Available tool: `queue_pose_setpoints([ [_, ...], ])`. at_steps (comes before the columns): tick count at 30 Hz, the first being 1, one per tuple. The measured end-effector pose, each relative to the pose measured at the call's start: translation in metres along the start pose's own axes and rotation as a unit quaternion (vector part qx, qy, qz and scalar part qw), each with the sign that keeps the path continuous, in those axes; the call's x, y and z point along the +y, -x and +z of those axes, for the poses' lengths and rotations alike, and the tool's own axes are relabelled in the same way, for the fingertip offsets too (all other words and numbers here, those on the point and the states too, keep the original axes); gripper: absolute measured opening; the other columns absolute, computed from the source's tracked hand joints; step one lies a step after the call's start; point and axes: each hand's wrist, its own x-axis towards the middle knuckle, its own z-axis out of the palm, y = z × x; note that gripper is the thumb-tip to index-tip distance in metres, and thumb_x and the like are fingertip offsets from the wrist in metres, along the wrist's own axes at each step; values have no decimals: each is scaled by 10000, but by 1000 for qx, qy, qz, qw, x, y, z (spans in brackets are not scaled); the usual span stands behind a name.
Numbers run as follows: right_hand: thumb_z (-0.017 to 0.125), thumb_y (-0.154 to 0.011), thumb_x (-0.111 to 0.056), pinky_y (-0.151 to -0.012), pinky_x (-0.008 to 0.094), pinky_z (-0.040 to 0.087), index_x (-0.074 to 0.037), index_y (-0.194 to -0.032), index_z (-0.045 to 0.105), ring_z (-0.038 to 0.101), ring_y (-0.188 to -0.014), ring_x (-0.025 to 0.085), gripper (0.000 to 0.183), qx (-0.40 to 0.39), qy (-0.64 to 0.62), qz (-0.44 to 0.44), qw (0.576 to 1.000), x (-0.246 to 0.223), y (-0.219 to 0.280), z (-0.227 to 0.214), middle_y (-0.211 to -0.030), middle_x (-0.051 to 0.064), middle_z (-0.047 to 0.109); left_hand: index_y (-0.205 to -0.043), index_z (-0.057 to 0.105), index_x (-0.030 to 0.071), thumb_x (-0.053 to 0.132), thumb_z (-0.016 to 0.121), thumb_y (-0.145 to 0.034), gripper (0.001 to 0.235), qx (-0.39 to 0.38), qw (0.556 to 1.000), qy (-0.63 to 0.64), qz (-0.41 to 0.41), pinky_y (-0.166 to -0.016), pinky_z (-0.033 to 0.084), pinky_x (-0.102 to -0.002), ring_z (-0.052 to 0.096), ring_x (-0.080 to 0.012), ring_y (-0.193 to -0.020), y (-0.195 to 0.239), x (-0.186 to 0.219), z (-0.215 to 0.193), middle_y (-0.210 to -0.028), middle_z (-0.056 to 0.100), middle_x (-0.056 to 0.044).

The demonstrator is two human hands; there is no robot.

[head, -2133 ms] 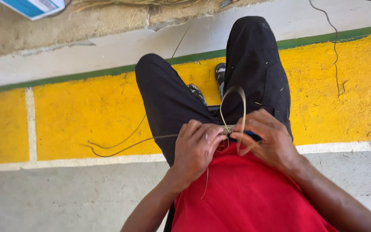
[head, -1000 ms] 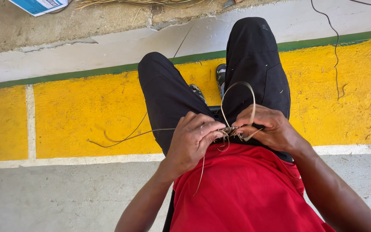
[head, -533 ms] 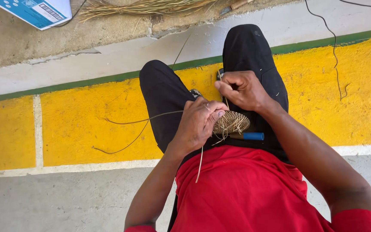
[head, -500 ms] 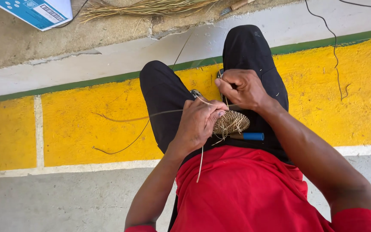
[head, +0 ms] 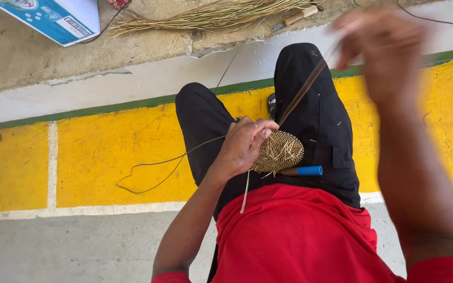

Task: Weaving a small circular coaster or mat using thin plant-based strips and a blue-handled awl-like tool.

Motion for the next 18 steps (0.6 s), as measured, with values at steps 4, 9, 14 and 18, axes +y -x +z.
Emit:
queue_pose_setpoints([
  [4, 532, -1164, -202, -663, 291, 532, -13, -1129, 696, 694, -727, 139, 252, 26, -33, -69, 997, -24, 20, -33, -843, 130, 666, -1164, 724, 174, 216, 511, -1048, 246, -23, 1000, -11, 2, -893, 402, -396, 585, -234, -858, -4, -3, 4, -909, 738, -15],
  [9, 667, -982, -120, -797, 329, 638, -67, -1120, 741, 778, -879, 179, 166, -59, -279, -141, 948, -42, 61, 2, -1029, 132, 736, -1135, 734, 167, 201, 524, -1038, 234, 15, 1000, -4, 24, -886, 421, -415, 622, -244, -929, -7, -10, 10, -944, 736, -25],
  [14, 718, -910, -9, -851, 281, 608, -86, -1177, 579, 742, -969, 146, 310, -12, -178, 196, 964, 5, 96, 60, -1003, 118, 765, -1097, 756, 154, 128, 607, -978, 193, 28, 999, 26, 11, -820, 496, -414, 630, -262, -826, -12, -8, 9, -964, 773, -42],
  [18, 760, -936, -33, -908, 273, 570, -58, -1043, 732, 685, -1047, 155, 114, -41, 29, 104, 993, 13, 106, 61, -1131, 58, 743, -1136, 741, 120, 88, 619, -955, 221, 47, 998, 21, 45, -812, 488, -427, 628, -277, -821, -12, -14, 13, -956, 767, -70],
])
